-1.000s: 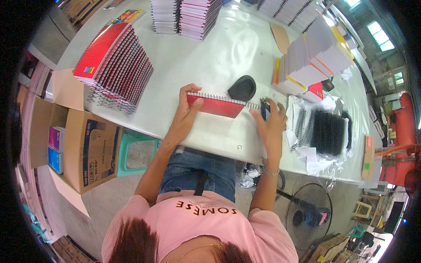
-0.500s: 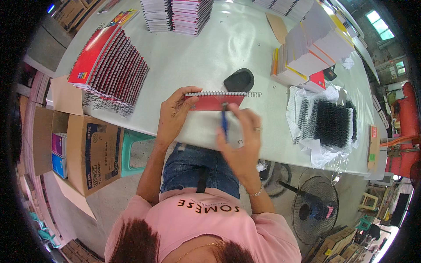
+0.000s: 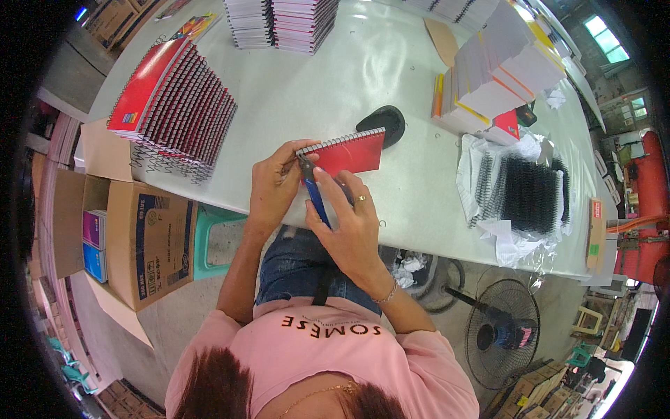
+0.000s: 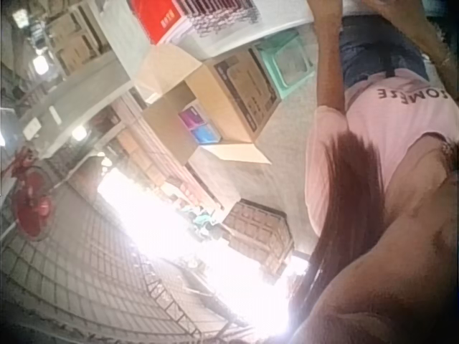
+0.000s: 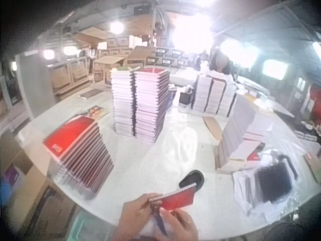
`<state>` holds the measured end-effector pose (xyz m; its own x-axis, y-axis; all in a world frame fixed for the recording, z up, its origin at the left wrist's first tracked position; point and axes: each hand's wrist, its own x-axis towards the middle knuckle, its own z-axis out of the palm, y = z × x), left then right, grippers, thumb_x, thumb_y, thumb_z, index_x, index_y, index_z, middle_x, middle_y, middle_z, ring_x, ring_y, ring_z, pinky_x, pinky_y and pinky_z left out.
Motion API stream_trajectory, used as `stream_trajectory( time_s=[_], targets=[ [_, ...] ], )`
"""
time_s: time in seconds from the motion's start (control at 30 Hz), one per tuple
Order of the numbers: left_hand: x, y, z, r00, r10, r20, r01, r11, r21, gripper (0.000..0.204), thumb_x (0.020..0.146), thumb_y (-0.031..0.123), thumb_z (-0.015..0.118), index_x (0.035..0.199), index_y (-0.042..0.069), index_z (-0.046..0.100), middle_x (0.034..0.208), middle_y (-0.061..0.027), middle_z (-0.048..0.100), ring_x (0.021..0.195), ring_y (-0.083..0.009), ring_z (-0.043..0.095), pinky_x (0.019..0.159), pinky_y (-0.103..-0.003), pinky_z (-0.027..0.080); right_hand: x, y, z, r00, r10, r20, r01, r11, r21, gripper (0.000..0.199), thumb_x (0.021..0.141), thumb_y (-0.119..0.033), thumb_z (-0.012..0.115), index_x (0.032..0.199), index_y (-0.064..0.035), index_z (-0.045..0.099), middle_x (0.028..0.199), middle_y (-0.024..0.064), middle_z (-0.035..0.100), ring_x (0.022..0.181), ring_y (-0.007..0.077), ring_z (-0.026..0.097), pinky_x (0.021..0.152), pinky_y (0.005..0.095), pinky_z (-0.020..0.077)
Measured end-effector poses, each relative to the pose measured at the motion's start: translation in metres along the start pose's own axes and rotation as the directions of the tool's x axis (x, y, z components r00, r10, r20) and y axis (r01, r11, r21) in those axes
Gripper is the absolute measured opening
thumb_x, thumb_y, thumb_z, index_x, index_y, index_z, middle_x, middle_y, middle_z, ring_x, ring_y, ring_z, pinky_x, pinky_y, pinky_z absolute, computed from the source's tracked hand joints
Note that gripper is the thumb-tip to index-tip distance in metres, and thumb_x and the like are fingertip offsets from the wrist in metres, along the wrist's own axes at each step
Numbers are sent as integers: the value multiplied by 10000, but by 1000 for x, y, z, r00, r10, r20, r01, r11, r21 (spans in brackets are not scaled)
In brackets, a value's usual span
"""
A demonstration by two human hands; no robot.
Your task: The person assembles spiral-bound notebooks by inserting a metal coil into the punched holes of a red cover and pages, then uses pliers to secure the ends. The finished notebooks are stacked on the table.
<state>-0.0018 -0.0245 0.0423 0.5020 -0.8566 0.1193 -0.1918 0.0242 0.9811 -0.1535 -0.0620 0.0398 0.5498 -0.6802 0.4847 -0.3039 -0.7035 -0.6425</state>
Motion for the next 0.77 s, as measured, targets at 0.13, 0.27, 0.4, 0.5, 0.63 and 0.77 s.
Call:
stream_trajectory(
  time_s=[0.13, 0.27, 0.4, 0.5, 0.63, 0.77],
  targets=[
    [-1, -1, 3, 999, -8, -32, 10, 996, 84, 276, 977, -7, 529, 1221, 41, 648, 999, -117, 745, 961, -140, 709, 777, -262, 556, -2, -2, -1, 999, 22, 29, -23, 999, 37, 519, 799, -92, 766, 1300, -77, 629, 1152, 195, 573, 984, 322, 642, 831, 407, 549],
    [-3, -5, 5, 996, 69, -65, -51, 970, 237, 263, 972, 7, 528, 1212, 41, 631, 991, -144, 744, 917, -191, 729, 764, -289, 562, 8, 4, -16, 806, 274, 524, -591, 417, 691, 403, 946, -195, 633, 1311, -57, 532, 1082, 173, 603, 904, 290, 671, 812, 403, 560],
    [-7, -12, 6, 982, 185, -38, -162, 927, 339, 256, 965, 39, 541, 1208, 53, 622, 962, -161, 733, 863, -266, 728, 735, -329, 554, 24, 11, -32, 589, 86, 803, -778, -209, 593, 366, 1041, -295, 486, 1306, -50, 429, 1019, 142, 619, 816, 245, 677, 778, 387, 563],
    [-12, 6, 0, 988, 152, -11, -138, 921, 364, 262, 967, 78, 566, 1222, 58, 625, 936, -154, 727, 850, -228, 724, 709, -322, 533, 28, 16, -51, 709, 176, 683, -684, 408, 605, 326, 1021, -211, 539, 1291, -33, 500, 1030, 105, 598, 863, 175, 615, 837, 345, 527],
    [-23, 74, -34, 957, 196, -212, -104, 919, 381, 313, 929, 47, 590, 1238, 84, 629, 980, -129, 711, 835, -235, 709, 724, -330, 542, 31, 69, -78, 898, 280, 340, -365, 905, 219, 322, 1007, -156, 548, 1310, -50, 534, 1144, 108, 542, 1039, 153, 540, 879, 345, 486],
    [-10, 138, -104, 730, 485, -481, -202, 826, 526, 342, 994, 82, 591, 1332, 121, 624, 993, -84, 713, 1064, -147, 684, 765, -196, 485, 22, 122, -88, 941, 336, 41, -305, 896, -323, 349, 999, -183, 554, 1343, -126, 544, 1331, 137, 516, 1187, 280, 490, 1017, 359, 410]
  ],
)
